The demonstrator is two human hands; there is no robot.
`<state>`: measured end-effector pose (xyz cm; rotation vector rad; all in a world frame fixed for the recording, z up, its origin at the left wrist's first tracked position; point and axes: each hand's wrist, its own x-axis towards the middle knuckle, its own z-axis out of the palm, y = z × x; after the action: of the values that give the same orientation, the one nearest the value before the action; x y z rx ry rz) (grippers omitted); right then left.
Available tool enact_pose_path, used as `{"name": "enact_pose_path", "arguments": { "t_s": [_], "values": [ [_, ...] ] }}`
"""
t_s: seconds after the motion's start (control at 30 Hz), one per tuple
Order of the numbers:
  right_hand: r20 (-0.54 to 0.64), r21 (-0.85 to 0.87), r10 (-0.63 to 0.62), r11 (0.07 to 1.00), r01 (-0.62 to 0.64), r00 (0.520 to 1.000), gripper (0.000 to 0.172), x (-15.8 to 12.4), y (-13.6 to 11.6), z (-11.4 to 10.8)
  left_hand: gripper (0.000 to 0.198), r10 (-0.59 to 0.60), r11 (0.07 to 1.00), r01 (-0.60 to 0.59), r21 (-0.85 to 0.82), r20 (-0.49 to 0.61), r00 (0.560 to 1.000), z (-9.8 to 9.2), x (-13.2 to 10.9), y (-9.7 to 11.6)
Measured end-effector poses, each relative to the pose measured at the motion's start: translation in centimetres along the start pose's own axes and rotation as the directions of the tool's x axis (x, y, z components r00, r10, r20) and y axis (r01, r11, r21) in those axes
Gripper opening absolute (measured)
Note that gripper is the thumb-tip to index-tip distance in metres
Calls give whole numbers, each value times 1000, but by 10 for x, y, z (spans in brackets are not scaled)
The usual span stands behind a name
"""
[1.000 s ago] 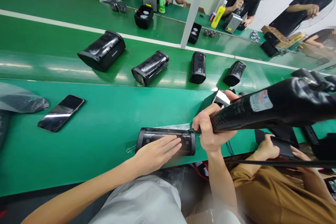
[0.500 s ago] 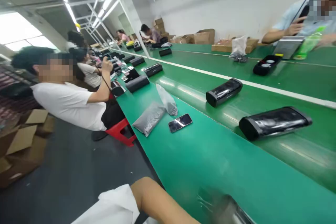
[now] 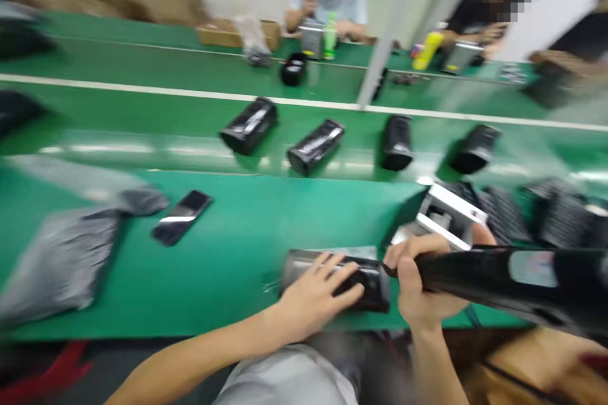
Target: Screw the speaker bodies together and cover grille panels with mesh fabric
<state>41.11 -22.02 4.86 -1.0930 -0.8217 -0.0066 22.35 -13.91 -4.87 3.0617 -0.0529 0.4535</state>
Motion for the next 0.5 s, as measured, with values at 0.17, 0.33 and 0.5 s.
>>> {"name": "enact_pose_path", "arguments": {
  "t_s": [0.17,0.33,0.5],
  "values": [
    [-242,-363,-228,923,130,943,33,40,-34,-49,67,-55,996,57,-68,35,998,1,-3,1],
    [-261,-420,-299,891,170,918,35,55,-11,-69,58,-27,998,25,-56,-36,999,-3,-9,1],
    [-233,-401,-225,908,117,946,43,52,16,-66,43,27,993,-42,-108,-141,990,1,-9,0]
  ]
}}
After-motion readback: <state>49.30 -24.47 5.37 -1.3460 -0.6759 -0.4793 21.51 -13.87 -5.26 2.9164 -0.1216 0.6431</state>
